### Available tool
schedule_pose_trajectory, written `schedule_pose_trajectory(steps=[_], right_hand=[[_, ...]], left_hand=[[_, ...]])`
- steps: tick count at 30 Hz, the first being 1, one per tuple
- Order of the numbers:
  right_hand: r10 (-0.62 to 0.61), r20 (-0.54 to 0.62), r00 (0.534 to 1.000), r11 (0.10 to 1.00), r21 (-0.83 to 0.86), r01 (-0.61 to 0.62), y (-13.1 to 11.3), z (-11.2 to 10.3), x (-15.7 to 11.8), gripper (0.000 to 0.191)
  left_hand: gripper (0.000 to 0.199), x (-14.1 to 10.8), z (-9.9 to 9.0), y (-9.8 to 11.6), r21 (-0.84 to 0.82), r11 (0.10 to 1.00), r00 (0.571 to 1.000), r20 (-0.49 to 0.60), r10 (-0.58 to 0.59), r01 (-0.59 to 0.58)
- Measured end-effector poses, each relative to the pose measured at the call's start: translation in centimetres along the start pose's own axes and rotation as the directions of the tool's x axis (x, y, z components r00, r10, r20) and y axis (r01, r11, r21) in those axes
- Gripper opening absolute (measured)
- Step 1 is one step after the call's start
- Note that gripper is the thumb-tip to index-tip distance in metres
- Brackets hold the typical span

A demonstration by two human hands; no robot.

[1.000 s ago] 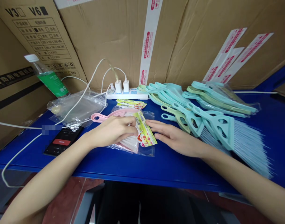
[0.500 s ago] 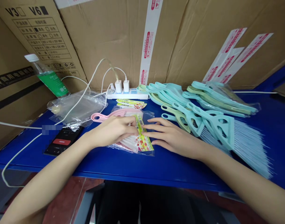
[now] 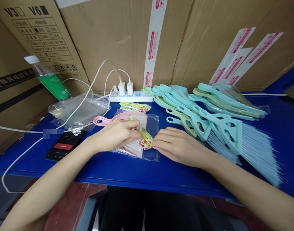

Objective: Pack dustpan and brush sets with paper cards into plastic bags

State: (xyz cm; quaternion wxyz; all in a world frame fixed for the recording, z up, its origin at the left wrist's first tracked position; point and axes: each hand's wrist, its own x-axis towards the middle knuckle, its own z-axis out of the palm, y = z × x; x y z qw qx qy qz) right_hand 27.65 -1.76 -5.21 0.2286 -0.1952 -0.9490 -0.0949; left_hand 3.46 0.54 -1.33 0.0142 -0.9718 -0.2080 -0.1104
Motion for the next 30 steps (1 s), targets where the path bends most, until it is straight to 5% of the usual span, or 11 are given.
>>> schedule_pose_trajectory(steps=[13,30], right_hand=[[0.137,-0.128,0.982,0.99,-0.004,-0.139,-0.2,-0.2,-0.1,0.029],[0.098,-0.124,0.987,0.973,0.221,-0.068,-0.9,0.9,0.6,0.032]], left_hand=[[0.028,0.0,-0.1,0.0,-0.006,1.0,1.0,-0.025,0.01,-0.01],[0.03,0.1,-0.2,0.0,-0.027,1.0,0.999,-0.03,0.013,-0.014]])
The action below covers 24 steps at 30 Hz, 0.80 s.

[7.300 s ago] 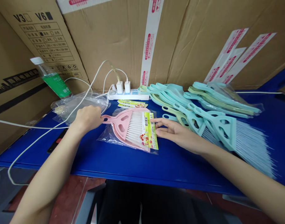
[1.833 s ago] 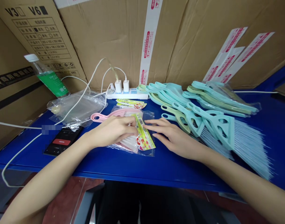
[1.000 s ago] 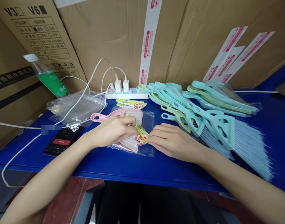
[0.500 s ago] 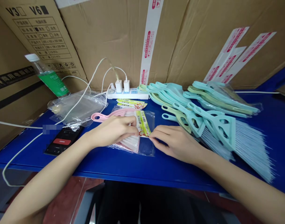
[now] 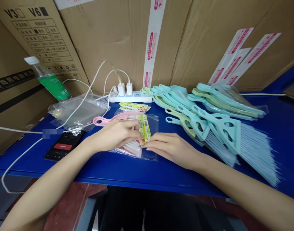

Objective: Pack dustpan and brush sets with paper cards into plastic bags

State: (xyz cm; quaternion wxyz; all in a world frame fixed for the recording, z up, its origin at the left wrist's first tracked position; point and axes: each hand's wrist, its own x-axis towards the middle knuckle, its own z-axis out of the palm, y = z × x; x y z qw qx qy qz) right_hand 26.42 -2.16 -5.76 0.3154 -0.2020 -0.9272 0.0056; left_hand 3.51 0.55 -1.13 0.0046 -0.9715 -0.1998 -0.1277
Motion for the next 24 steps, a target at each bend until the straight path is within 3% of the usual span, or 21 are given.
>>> schedule_pose_trajectory(steps=[3,9,19,24], right_hand=[[0.039,-0.003,0.999,0.99,0.136,-0.039,0.3,-0.2,-0.1,0.027],[0.08,0.188,0.979,0.995,-0.07,-0.068,1.4,-0.2,-0.5,0.031],[0.139,0.39,0.91,0.989,-0.001,-0.151,0.4,-0.2,0.4,0.043],[0.153,0.474,0.867,0.979,0.047,-0.199,0.6,-0.2,0.4,0.049]], left_hand=[[0.031,0.0,0.0,0.0,0.007,1.0,1.0,-0.016,0.017,-0.017],[0.031,0.0,0.1,0.1,-0.002,1.0,1.0,0.007,0.0,0.0],[0.029,0.1,0.2,0.3,-0.038,0.999,0.999,-0.023,0.03,-0.031],[0.031,0.1,0.5,0.4,-0.052,0.999,0.999,0.033,-0.001,0.003]])
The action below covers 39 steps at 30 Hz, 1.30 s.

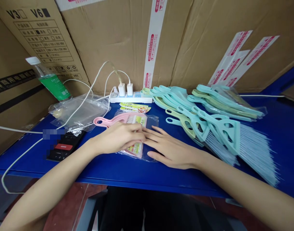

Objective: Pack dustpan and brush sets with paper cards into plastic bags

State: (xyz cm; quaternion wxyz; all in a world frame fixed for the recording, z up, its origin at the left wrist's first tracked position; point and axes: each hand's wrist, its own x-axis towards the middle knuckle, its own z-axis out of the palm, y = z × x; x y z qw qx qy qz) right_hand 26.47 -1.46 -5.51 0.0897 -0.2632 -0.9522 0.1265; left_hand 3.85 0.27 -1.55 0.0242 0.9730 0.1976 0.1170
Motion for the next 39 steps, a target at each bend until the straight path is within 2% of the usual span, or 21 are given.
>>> schedule_pose_trajectory(steps=[4,11,25,28,30,32,34,39], right_hand=[[0.006,-0.031,1.0,1.0,-0.004,-0.006,0.2,0.1,0.0,0.051],[0.012,0.001,1.0,1.0,-0.023,-0.012,0.2,0.0,0.2,0.058],[0.02,-0.086,0.996,0.998,-0.06,-0.026,0.9,0.3,-0.2,0.054],[0.029,-0.071,0.997,0.998,-0.058,-0.033,1.0,0.2,-0.2,0.058],[0.036,-0.052,0.998,0.998,-0.055,-0.039,1.0,0.2,-0.1,0.061],[0.039,-0.041,0.998,0.998,-0.051,-0.041,1.0,0.2,-0.1,0.061],[0.038,-0.041,0.998,0.998,-0.05,-0.04,1.0,0.2,-0.2,0.06],[0.033,-0.066,0.997,0.999,-0.041,-0.035,1.1,0.3,-0.3,0.055]], left_hand=[[0.035,0.0,0.1,0.0,0.0,1.0,1.0,0.021,-0.015,0.015],[0.034,0.1,0.0,0.2,0.018,0.999,0.997,0.077,-0.031,0.03],[0.031,0.2,0.3,0.7,0.054,0.999,1.0,0.028,-0.002,0.001],[0.026,0.3,0.1,0.7,0.121,0.99,0.998,-0.022,-0.064,0.066],[0.024,0.2,-0.1,0.4,0.193,0.966,0.985,-0.055,-0.166,0.174],[0.025,0.0,-0.2,0.0,0.255,0.932,0.966,-0.044,-0.256,0.259],[0.027,0.0,-0.2,-0.3,0.275,0.92,0.957,-0.003,-0.29,0.279],[0.03,0.1,0.0,-0.2,0.243,0.939,0.962,0.069,-0.266,0.242]])
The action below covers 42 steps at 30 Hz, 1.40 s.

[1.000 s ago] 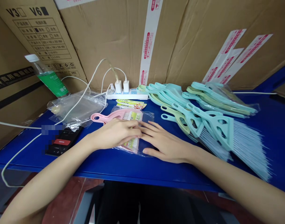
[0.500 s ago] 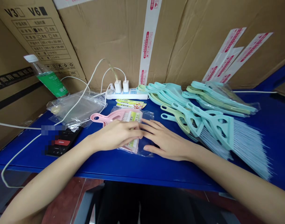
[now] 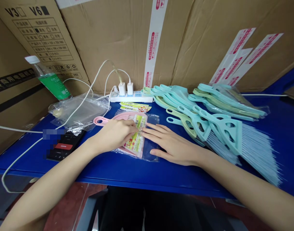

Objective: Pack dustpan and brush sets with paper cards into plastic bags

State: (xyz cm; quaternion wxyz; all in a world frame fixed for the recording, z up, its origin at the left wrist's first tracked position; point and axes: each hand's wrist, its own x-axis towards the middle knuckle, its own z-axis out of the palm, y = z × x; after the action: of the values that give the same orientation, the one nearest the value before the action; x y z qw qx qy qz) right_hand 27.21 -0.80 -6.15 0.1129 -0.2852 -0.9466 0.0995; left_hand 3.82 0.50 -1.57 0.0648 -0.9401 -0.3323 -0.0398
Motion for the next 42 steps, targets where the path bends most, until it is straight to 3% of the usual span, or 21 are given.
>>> schedule_pose_trajectory(steps=[6,13,21,27,36,42], right_hand=[[0.012,-0.007,1.0,0.999,0.035,-0.012,0.0,-0.3,0.0,0.052],[0.007,-0.051,0.999,0.999,0.034,-0.005,-0.2,-0.4,0.0,0.046],[-0.01,-0.045,0.999,1.0,-0.001,0.01,-0.4,-0.4,0.1,0.043],[0.011,0.012,1.0,1.0,0.022,-0.011,-0.3,-0.2,0.2,0.055],[0.032,0.039,0.999,0.998,0.045,-0.034,0.0,0.0,0.2,0.061],[0.053,0.049,0.997,0.997,0.058,-0.056,0.3,-0.1,-0.1,0.063]], left_hand=[[0.035,-0.1,-0.4,0.1,0.035,0.999,0.997,0.058,-0.043,0.041],[0.031,0.1,-0.7,0.1,0.199,0.954,0.968,0.069,-0.242,0.224],[0.033,0.1,-0.8,0.0,0.195,0.949,0.96,0.079,-0.268,0.249],[0.034,0.0,-0.6,0.0,0.204,0.958,0.976,0.033,-0.213,0.202],[0.041,0.2,-1.1,0.5,0.169,0.981,0.974,0.185,-0.129,0.097],[0.037,0.1,-1.0,0.3,0.109,0.994,0.983,0.182,-0.024,0.004]])
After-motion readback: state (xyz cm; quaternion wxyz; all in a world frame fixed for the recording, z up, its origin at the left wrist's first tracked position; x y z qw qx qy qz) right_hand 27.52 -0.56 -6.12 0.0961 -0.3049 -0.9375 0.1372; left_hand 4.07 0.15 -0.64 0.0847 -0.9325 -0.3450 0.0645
